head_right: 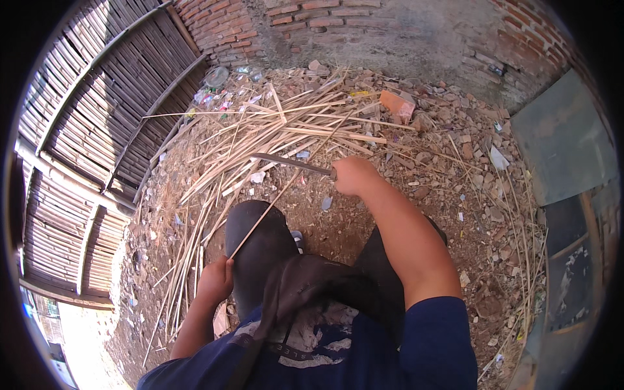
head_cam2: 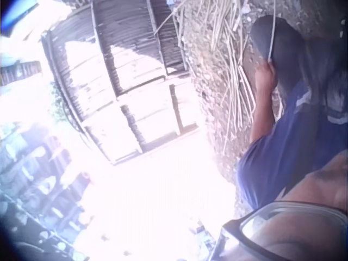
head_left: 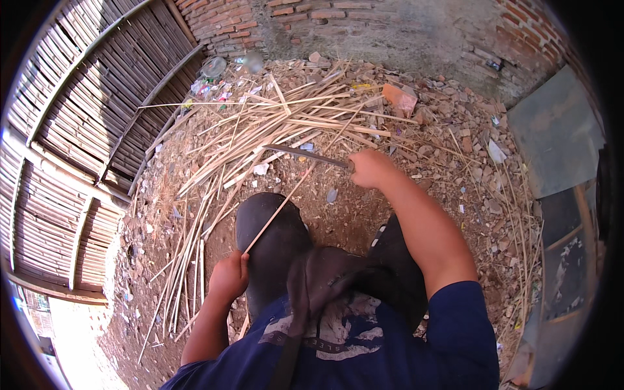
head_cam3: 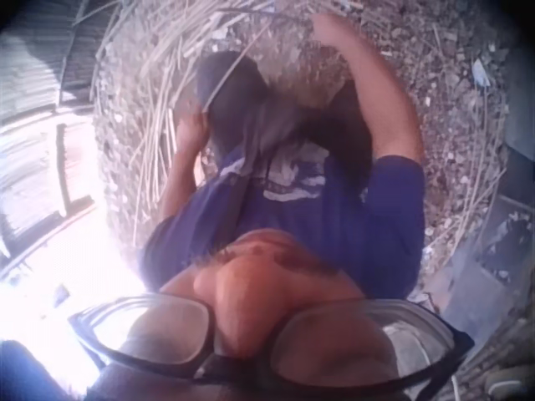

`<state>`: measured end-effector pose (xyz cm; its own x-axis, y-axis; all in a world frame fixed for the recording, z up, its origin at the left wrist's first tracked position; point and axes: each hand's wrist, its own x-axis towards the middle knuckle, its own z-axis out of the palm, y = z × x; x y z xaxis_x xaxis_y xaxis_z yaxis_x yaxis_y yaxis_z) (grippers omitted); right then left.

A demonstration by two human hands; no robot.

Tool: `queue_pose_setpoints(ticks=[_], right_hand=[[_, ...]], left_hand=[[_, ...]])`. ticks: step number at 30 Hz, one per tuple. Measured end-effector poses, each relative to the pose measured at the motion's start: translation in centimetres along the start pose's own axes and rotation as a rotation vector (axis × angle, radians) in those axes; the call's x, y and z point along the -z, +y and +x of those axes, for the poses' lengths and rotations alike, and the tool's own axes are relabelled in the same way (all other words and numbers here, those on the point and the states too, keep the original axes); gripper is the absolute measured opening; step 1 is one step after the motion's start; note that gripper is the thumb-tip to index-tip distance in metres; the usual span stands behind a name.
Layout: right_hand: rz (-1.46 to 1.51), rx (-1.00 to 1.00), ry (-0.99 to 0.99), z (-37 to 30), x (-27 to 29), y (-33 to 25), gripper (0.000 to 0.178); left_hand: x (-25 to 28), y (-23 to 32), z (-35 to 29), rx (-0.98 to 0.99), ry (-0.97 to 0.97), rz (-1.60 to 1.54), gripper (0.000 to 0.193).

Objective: The person shaves a strip of bamboo using a machete. They hold the bamboo in one hand and scrape the blade along its surface while sitting outdoors.

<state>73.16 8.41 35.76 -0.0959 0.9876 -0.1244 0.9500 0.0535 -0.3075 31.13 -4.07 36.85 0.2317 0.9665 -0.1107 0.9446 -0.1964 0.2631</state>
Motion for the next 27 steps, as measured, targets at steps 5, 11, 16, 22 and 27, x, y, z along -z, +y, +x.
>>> queue_pose_setpoints(ticks=[5,11,16,22,27], right_hand=[[-0.201,0.275,-0.092,-1.0,2.5,-4.5,0.02],[0.055,-0.029,0.01,2.1,1.0,3.1,0.024],[-0.053,0.209,-0.074,0.4,1.6,-2.9,0.029],[0.343,-0.318,0.162,3.0,0.9,6.1,0.031],[0.157,-0.1,0.123,1.1,1.6,4.1,0.031]], left_hand=[[-1.1,-0.5,-0.3,0.006,0.029,-0.021,0.034],[-0.9,-0.5,0.7,0.046,-0.008,0.01,0.033],[-0.9,-1.5,-0.5,-0.023,0.048,-0.03,0.03],[-1.9,-3.5,-1.2,-0.012,0.03,-0.101,0.03],[-1.1,-3.8,-2.1,-0.03,0.049,-0.09,0.028]])
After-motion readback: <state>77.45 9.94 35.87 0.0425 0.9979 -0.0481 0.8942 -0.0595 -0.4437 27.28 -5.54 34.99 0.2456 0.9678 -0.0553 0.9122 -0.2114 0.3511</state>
